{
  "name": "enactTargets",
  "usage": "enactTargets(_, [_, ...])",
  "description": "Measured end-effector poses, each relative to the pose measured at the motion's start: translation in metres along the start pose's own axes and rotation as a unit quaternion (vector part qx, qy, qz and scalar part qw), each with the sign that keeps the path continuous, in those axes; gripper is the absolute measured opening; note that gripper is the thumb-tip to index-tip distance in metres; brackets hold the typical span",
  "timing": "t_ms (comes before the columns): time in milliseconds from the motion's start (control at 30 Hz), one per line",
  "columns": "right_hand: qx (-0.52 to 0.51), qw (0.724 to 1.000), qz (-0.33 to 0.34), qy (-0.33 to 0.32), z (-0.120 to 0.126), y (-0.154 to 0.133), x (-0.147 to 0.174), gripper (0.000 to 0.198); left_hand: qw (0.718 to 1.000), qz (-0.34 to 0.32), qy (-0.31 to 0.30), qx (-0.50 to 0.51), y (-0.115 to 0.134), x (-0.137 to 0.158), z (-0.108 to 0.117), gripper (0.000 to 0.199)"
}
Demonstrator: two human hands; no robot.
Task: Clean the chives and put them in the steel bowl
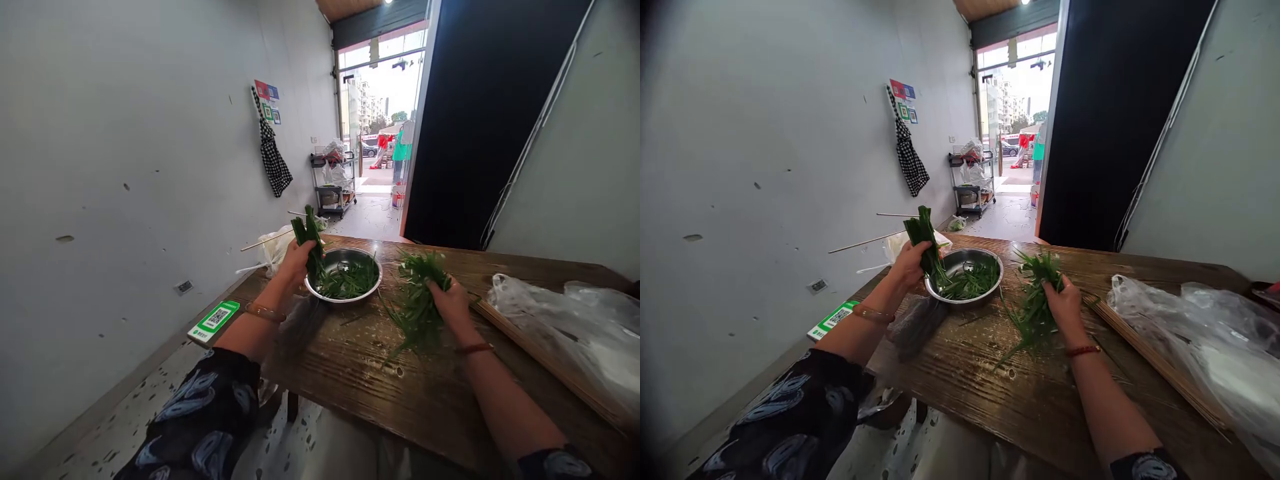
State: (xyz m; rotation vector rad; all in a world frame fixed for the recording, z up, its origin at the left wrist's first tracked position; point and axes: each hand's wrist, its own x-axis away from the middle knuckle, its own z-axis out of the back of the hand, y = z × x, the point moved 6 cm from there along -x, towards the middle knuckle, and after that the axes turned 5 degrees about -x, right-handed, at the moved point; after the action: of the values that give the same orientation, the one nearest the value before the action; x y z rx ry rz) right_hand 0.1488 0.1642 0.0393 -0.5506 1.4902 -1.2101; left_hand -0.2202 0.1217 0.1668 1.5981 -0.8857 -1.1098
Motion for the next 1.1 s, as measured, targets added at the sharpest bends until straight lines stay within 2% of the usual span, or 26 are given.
enactTargets(133, [-0.068, 0.997, 0.026, -0.008, -0.038, -0.066, -0.014, 0.035, 1.000, -0.012, 0.023, -0.018, 0.017, 0.015, 0.020, 0.021])
enactTargets(233, [-0.093, 0.990, 0.090, -0.053, -0.084, -0.117, -0.023, 0.032, 0.997, -0.035, 0.016, -0.066, 0.030, 0.026, 0.034, 0.018])
enactTargets(300, [-0.054, 0.988, 0.117, -0.079, -0.117, -0.136, -0.024, 0.030, 0.993, -0.054, 0.012, -0.101, 0.038, 0.033, 0.042, 0.017])
enactTargets(367, [0.015, 0.984, 0.129, -0.123, -0.150, -0.142, -0.019, 0.031, 0.989, -0.069, 0.009, -0.133, 0.043, 0.038, 0.048, 0.017])
enactTargets(433, [0.076, 0.971, 0.128, -0.189, -0.178, -0.135, -0.009, 0.036, 0.983, -0.079, 0.010, -0.168, 0.045, 0.040, 0.052, 0.017])
enactTargets(533, [0.103, 0.956, 0.121, -0.248, -0.194, -0.118, 0.006, 0.046, 0.965, -0.096, 0.018, -0.243, 0.044, 0.035, 0.055, 0.016])
enactTargets(633, [0.091, 0.958, 0.128, -0.240, -0.174, -0.103, 0.013, 0.039, 0.938, -0.122, 0.009, -0.324, 0.035, 0.022, 0.052, 0.017])
enactTargets(700, [0.068, 0.965, 0.133, -0.217, -0.145, -0.091, 0.018, 0.037, 0.919, -0.132, -0.005, -0.370, 0.025, 0.010, 0.047, 0.022])
enactTargets(800, [0.011, 0.979, 0.116, -0.167, -0.088, -0.061, 0.027, 0.038, 0.897, -0.130, -0.016, -0.421, 0.008, -0.008, 0.036, 0.025])
enactTargets(933, [0.047, 0.990, 0.069, -0.117, -0.021, -0.008, 0.040, 0.038, 0.874, -0.129, -0.031, -0.467, -0.006, -0.030, 0.009, 0.028])
enactTargets(1033, [0.035, 0.996, 0.034, -0.079, 0.014, 0.022, 0.041, 0.041, 0.847, -0.124, -0.042, -0.516, -0.019, -0.047, -0.015, 0.032])
enactTargets(1100, [0.009, 0.999, 0.007, -0.030, 0.033, 0.033, 0.038, 0.042, 0.833, -0.106, -0.040, -0.541, -0.033, -0.060, -0.029, 0.034])
